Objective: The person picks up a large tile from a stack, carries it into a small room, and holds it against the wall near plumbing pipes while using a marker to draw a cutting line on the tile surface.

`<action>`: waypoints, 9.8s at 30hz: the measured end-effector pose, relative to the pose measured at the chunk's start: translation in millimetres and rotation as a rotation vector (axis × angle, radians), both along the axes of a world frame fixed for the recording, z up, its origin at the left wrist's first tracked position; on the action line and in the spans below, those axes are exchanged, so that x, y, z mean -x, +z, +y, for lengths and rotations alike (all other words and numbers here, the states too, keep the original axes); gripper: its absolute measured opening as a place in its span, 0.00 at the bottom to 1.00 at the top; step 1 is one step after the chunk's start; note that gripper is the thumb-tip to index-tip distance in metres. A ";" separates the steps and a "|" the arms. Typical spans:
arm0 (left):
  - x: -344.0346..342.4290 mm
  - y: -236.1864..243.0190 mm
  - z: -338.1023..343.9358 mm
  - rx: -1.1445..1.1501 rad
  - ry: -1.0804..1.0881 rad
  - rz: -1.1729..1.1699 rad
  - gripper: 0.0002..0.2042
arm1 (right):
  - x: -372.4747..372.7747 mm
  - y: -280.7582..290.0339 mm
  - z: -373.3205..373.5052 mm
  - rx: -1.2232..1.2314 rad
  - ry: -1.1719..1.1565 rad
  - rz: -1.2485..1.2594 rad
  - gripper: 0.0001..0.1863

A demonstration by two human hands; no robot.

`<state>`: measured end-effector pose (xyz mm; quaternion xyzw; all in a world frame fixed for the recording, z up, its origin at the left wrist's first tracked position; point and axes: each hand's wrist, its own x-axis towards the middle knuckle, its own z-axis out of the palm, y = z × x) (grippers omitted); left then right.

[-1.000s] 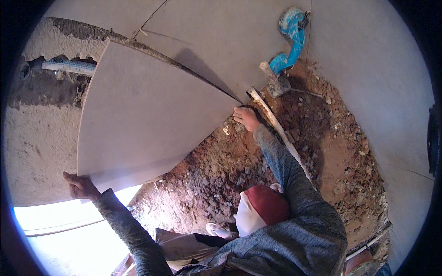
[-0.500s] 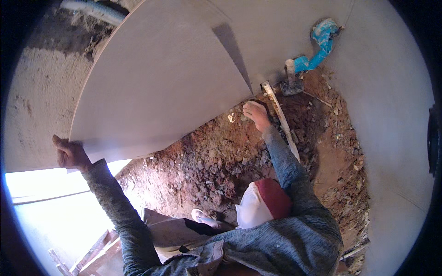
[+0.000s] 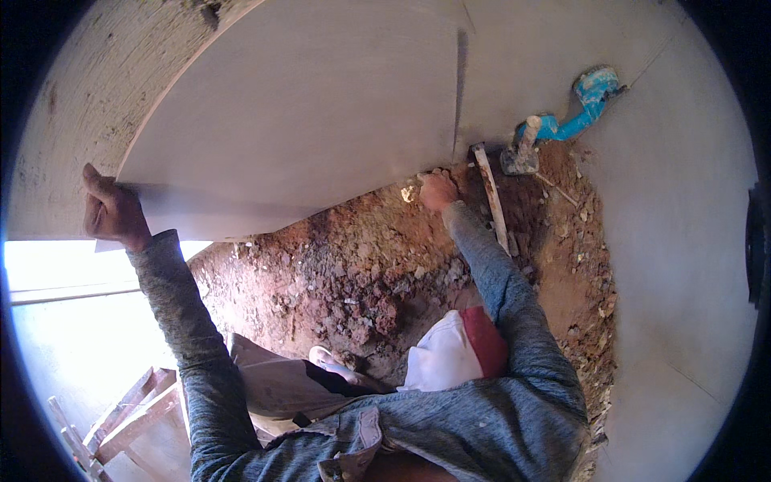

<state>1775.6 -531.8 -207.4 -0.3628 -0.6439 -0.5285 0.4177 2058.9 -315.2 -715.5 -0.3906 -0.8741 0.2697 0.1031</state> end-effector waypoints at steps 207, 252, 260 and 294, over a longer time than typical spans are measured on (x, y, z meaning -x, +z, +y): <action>-52.1 7.8 -15.0 0.486 -0.082 0.448 0.16 | -131.7 244.1 -29.6 0.792 -0.445 1.294 0.13; -54.4 -0.8 -33.8 0.482 -0.200 0.011 0.16 | -16.7 -3.3 24.8 0.180 -0.628 0.827 0.16; -47.8 -6.7 -30.9 0.456 -0.181 -0.065 0.16 | -21.6 -16.1 24.5 0.375 -0.673 0.807 0.17; -43.7 1.3 -35.7 0.435 -0.229 -0.087 0.13 | -30.3 -19.3 18.6 0.456 -0.553 0.810 0.16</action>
